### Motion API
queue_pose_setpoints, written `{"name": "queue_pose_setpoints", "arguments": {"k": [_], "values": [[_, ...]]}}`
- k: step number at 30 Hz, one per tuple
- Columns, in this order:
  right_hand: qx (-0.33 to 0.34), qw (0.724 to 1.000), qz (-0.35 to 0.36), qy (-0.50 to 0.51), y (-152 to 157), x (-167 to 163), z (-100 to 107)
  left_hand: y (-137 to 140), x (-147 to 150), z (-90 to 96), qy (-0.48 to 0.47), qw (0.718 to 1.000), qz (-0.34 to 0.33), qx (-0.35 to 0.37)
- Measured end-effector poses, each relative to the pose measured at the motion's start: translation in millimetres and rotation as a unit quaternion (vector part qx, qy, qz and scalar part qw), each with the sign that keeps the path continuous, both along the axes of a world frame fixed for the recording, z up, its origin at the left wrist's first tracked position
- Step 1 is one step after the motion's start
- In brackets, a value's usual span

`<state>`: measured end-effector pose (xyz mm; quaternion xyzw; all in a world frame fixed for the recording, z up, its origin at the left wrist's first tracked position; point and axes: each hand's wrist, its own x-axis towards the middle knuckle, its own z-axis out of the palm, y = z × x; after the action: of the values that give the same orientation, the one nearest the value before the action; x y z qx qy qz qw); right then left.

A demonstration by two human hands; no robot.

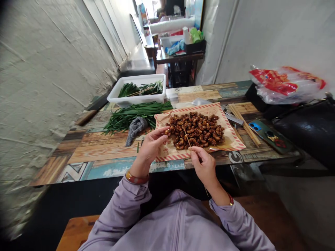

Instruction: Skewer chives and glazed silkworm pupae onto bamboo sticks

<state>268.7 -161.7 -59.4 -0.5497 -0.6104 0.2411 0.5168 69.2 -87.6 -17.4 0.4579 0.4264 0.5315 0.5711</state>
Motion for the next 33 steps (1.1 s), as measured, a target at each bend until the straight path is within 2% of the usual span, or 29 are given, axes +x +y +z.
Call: {"name": "queue_pose_setpoints", "arguments": {"k": [6,9,14,18,23,28,33], "values": [[0.058,0.989,0.081,-0.112,8,-9,24,0,0,-0.9,-0.018,1.000,-0.006,-0.001],[0.042,0.987,0.078,-0.131,16,-12,24,-1,-1,-1.0,-0.033,0.999,-0.016,0.001],[-0.017,0.989,0.061,-0.132,18,-12,25,1,-3,1.4,-0.073,0.997,-0.024,-0.020],[-0.008,0.992,0.058,-0.113,14,-14,33,6,-2,5.8,-0.099,0.994,-0.048,-0.023],[0.010,0.990,0.066,-0.123,15,-18,38,7,0,7.9,-0.087,0.993,-0.082,-0.016],[0.001,0.989,0.064,-0.129,15,-24,36,4,-4,3.7,-0.046,0.997,-0.055,-0.007],[0.006,0.990,0.070,-0.125,9,-27,38,0,-9,0.4,-0.069,0.997,-0.038,-0.010]]}}
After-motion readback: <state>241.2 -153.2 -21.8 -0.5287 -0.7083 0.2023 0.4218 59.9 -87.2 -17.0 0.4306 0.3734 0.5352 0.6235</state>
